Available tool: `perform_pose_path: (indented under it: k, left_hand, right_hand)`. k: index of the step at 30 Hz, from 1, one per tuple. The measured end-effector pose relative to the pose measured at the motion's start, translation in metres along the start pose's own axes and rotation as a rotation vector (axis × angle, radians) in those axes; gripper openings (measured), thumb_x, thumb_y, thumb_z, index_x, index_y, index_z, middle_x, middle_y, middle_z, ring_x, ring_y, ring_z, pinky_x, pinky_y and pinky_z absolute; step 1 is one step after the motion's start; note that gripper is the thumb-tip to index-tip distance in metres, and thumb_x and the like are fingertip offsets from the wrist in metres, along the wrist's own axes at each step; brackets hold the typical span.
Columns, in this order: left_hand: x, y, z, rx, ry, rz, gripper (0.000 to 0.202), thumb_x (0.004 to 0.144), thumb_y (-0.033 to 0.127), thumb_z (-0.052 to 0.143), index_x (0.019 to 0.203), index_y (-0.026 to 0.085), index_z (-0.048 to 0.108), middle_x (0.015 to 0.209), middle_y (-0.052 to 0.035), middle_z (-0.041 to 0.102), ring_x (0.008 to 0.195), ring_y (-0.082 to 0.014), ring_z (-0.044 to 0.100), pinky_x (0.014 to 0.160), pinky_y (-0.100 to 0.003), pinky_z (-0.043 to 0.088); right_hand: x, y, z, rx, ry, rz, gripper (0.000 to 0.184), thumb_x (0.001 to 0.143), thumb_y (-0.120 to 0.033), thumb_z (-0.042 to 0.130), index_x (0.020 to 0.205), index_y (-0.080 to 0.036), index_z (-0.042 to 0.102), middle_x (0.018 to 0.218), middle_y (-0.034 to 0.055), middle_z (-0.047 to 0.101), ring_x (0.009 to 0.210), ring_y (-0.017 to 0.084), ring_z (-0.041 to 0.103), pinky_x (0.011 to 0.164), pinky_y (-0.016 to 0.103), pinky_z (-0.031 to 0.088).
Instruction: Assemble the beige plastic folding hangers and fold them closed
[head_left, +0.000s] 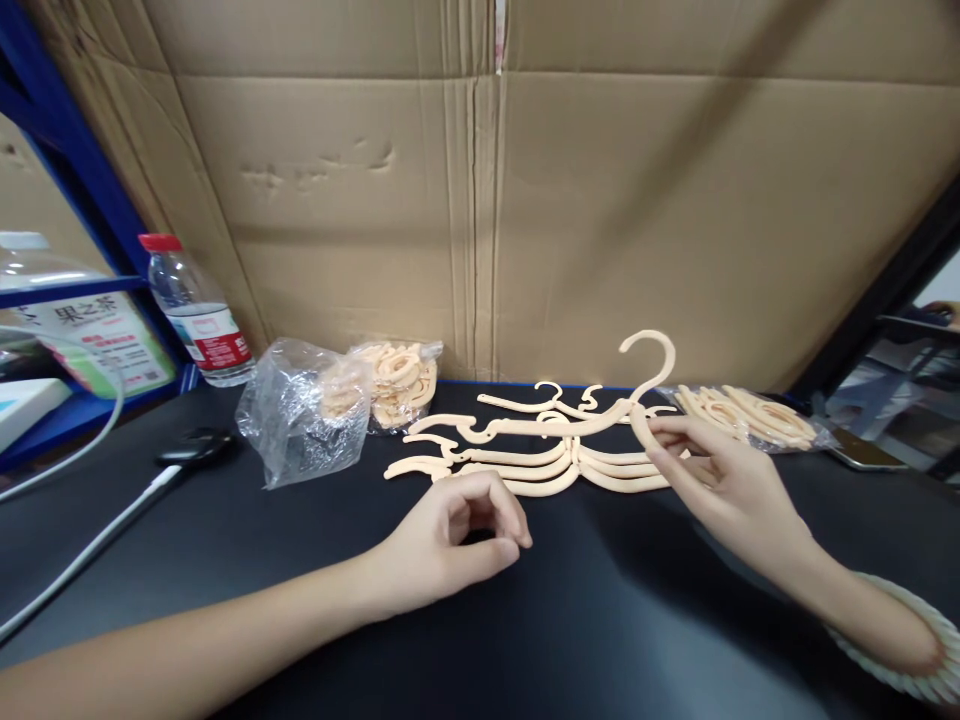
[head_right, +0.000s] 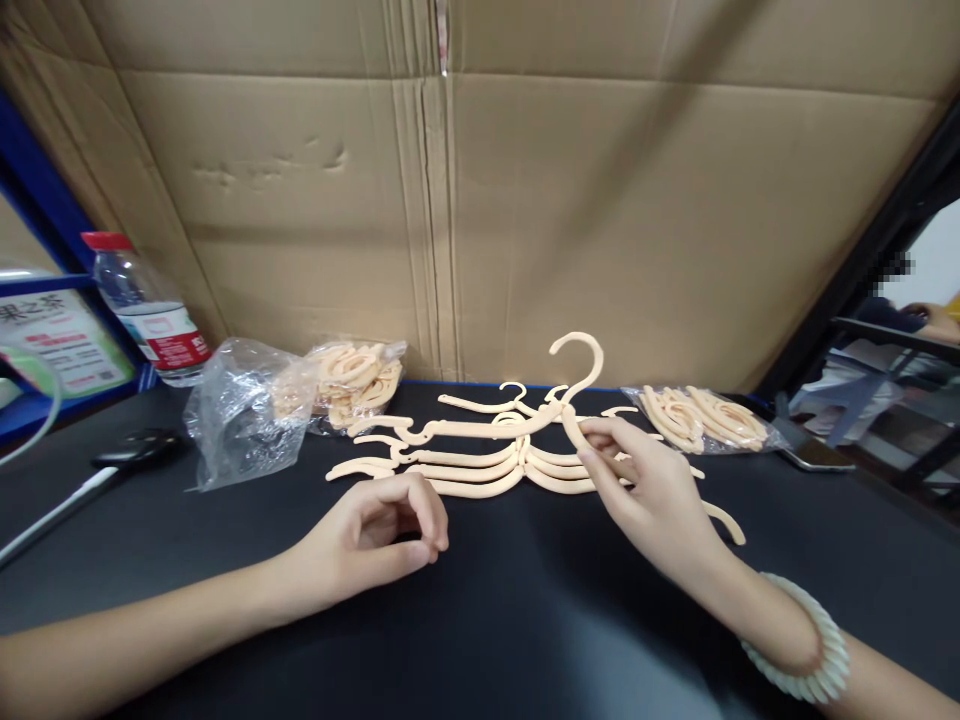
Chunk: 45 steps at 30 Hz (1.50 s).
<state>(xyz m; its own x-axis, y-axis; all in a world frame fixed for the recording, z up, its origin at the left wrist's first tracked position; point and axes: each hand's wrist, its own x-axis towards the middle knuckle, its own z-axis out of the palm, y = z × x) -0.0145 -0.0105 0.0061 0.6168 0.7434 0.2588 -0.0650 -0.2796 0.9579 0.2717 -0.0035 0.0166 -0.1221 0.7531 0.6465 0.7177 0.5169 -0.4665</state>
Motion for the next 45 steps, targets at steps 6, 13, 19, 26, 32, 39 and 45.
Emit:
perform_pose_path:
  k: [6,13,19,26,32,39,45]
  left_hand:
    - [-0.003,0.005,0.006,0.189,-0.07,0.09,0.008,0.078,0.005,0.06,0.078,0.013,0.059,0.089,-0.0091,0.063,0.078,-0.0163,0.059,0.07,-0.029,0.048]
    - [-0.001,0.009,0.007,0.27,-0.076,0.104,0.011,0.079,0.003,0.057,0.078,0.013,0.06,0.091,-0.0094,0.064,0.083,-0.0164,0.062,0.074,-0.028,0.051]
    - [-0.002,0.007,0.008,0.404,-0.031,0.163,0.016,0.079,0.001,0.054,0.08,0.015,0.062,0.087,-0.0076,0.066,0.081,-0.0159,0.061,0.072,-0.027,0.05]
    - [0.0,0.006,0.006,0.386,0.045,0.146,0.01,0.083,0.008,0.058,0.078,0.015,0.064,0.083,-0.0063,0.064,0.077,-0.0156,0.061,0.071,-0.027,0.05]
    - [0.0,0.006,0.006,0.365,0.079,0.114,0.018,0.089,0.012,0.05,0.081,0.016,0.065,0.078,-0.0057,0.065,0.075,-0.0159,0.062,0.07,-0.027,0.048]
    - [0.0,0.007,0.009,0.39,0.105,-0.008,0.019,0.09,0.013,0.043,0.089,0.016,0.062,0.084,-0.0059,0.066,0.079,-0.0172,0.063,0.07,-0.028,0.049]
    - [-0.002,0.001,0.006,0.617,0.17,-0.021,0.025,0.081,0.005,0.046,0.095,0.019,0.061,0.096,-0.0035,0.065,0.091,-0.018,0.062,0.084,-0.031,0.047]
  right_hand:
    - [-0.007,0.001,0.008,-0.031,-0.25,-0.094,0.012,0.09,-0.026,0.052,0.097,-0.021,0.061,0.086,0.0041,0.067,0.075,0.018,0.064,0.068,0.03,0.052]
    - [-0.008,0.003,0.01,-0.123,-0.448,-0.222,0.004,0.087,-0.022,0.057,0.085,-0.021,0.06,0.083,0.0051,0.063,0.079,0.02,0.056,0.069,0.033,0.046]
    - [-0.009,0.008,0.014,-0.158,-0.457,-0.155,0.007,0.085,-0.02,0.058,0.079,-0.021,0.059,0.07,0.0006,0.058,0.065,0.016,0.053,0.062,0.028,0.041]
    - [-0.01,0.016,0.024,-0.195,-0.334,-0.094,0.007,0.086,-0.023,0.057,0.082,-0.02,0.061,0.068,0.0003,0.059,0.061,0.015,0.056,0.058,0.026,0.043]
    - [-0.01,0.016,0.025,-0.233,-0.282,-0.064,0.009,0.087,-0.029,0.059,0.085,-0.022,0.064,0.073,0.0012,0.065,0.063,0.016,0.06,0.057,0.026,0.044]
    - [-0.006,0.012,0.016,-0.207,-0.294,-0.052,0.007,0.086,-0.026,0.059,0.087,-0.021,0.064,0.067,-0.0004,0.062,0.052,0.013,0.054,0.052,0.025,0.043]
    - [-0.004,0.016,0.013,-0.183,-0.329,-0.116,0.006,0.085,-0.022,0.058,0.083,-0.021,0.064,0.079,0.0034,0.067,0.074,0.019,0.062,0.067,0.031,0.049]
